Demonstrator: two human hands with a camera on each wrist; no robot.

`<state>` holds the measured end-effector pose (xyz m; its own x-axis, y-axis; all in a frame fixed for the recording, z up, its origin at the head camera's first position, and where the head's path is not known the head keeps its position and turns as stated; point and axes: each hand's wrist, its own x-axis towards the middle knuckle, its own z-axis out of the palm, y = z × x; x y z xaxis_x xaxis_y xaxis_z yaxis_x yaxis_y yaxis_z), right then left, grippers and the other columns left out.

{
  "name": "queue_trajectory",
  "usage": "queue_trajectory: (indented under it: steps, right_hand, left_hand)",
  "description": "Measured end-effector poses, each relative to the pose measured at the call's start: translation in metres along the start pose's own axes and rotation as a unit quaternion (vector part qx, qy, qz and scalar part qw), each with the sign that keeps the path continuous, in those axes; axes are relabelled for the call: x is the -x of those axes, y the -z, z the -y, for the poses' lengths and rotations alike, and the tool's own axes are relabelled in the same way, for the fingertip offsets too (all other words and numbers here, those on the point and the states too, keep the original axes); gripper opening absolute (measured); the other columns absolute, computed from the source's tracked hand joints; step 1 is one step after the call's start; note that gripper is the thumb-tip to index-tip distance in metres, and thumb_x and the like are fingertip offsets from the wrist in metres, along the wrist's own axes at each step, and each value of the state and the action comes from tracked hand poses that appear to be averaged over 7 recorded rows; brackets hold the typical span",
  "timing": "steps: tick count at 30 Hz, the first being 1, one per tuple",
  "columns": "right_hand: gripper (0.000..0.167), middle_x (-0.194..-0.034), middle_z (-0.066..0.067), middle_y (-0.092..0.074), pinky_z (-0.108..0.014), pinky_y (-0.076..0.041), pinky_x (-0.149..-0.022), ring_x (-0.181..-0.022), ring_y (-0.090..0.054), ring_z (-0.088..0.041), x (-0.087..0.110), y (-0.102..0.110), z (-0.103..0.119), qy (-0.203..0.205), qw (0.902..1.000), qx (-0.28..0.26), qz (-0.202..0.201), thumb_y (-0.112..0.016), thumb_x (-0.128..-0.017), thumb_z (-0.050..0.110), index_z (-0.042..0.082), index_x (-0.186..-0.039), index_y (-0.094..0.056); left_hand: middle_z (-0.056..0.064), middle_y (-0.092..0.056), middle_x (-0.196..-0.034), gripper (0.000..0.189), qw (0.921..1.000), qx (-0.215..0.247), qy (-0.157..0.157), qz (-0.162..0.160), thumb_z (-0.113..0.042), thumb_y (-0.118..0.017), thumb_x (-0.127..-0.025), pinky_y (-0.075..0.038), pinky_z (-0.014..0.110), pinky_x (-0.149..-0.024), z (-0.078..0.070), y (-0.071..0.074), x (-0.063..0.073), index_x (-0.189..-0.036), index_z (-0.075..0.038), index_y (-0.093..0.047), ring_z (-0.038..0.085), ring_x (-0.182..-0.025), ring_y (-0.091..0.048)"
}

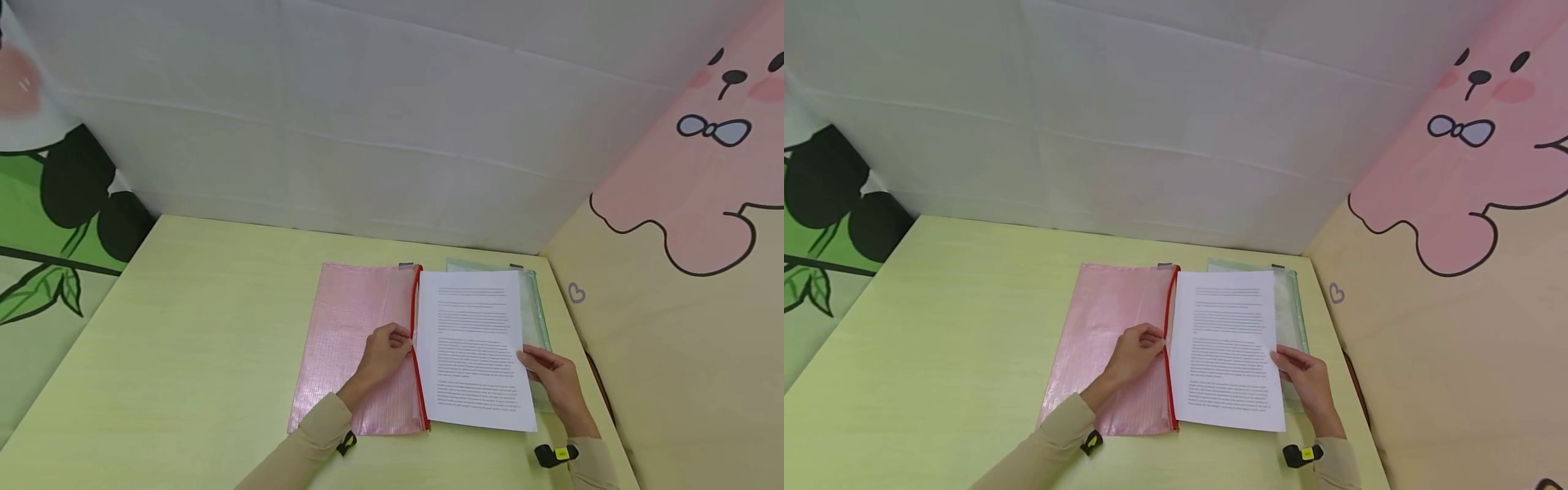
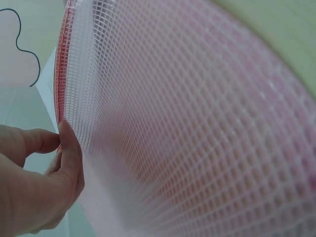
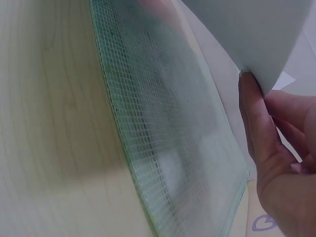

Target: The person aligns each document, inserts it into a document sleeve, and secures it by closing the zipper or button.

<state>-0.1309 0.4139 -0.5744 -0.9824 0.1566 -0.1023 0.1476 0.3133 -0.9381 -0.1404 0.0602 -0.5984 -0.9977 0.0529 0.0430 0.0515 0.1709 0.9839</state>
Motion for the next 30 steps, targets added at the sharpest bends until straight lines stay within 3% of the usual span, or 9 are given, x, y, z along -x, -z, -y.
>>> queue_trajectory:
  steps: [5,13,23,30]
  right_hand:
    - [0.050,-0.099,0.011,-0.075,-0.023,-0.060,-0.076,-0.090,-0.072,-0.006,-0.003,0.003,0.001,0.002,0.9998,0.016,0.012,-0.079,-0.093,0.022,-0.010,-0.128,-0.066]
    - [0.048,-0.102,0.010,-0.075,-0.025,-0.060,-0.077,-0.091,-0.072,-0.005,-0.003,0.002,0.009,0.016,0.9991,0.024,0.030,-0.078,-0.093,0.017,-0.011,-0.129,-0.064]
    - [0.043,-0.110,-0.010,-0.076,-0.027,-0.061,-0.077,-0.089,-0.074,-0.010,-0.006,0.005,0.023,0.045,0.9964,0.044,0.058,-0.076,-0.094,0.014,-0.013,-0.126,-0.066]
    - [0.043,-0.102,0.001,-0.077,-0.027,-0.061,-0.075,-0.087,-0.074,-0.009,-0.008,0.010,0.030,0.049,0.9962,0.037,0.061,-0.077,-0.093,0.011,-0.016,-0.125,-0.065]
  left_hand:
    - [0.011,-0.070,-0.090,0.009,0.9998,0.017,0.001,0.007,0.002,-0.067,-0.092,-0.059,0.027,-0.071,-0.002,0.001,0.000,-0.101,0.004,-0.069,0.019,-0.080,-0.068]
    - [0.008,-0.070,-0.089,0.008,0.9999,-0.009,-0.006,-0.001,0.000,-0.067,-0.091,-0.059,0.030,-0.075,-0.003,-0.001,0.002,-0.099,0.001,-0.070,0.018,-0.082,-0.068]
    - [0.009,-0.069,-0.086,0.010,0.9997,-0.003,-0.020,-0.015,0.006,-0.064,-0.087,-0.058,0.026,-0.072,-0.002,-0.005,0.002,-0.096,0.005,-0.069,0.016,-0.078,-0.067]
    - [0.008,-0.070,-0.086,0.010,0.9997,-0.003,-0.017,-0.016,0.005,-0.065,-0.087,-0.058,0.026,-0.072,-0.003,-0.005,0.003,-0.096,0.004,-0.069,0.016,-0.078,-0.067]
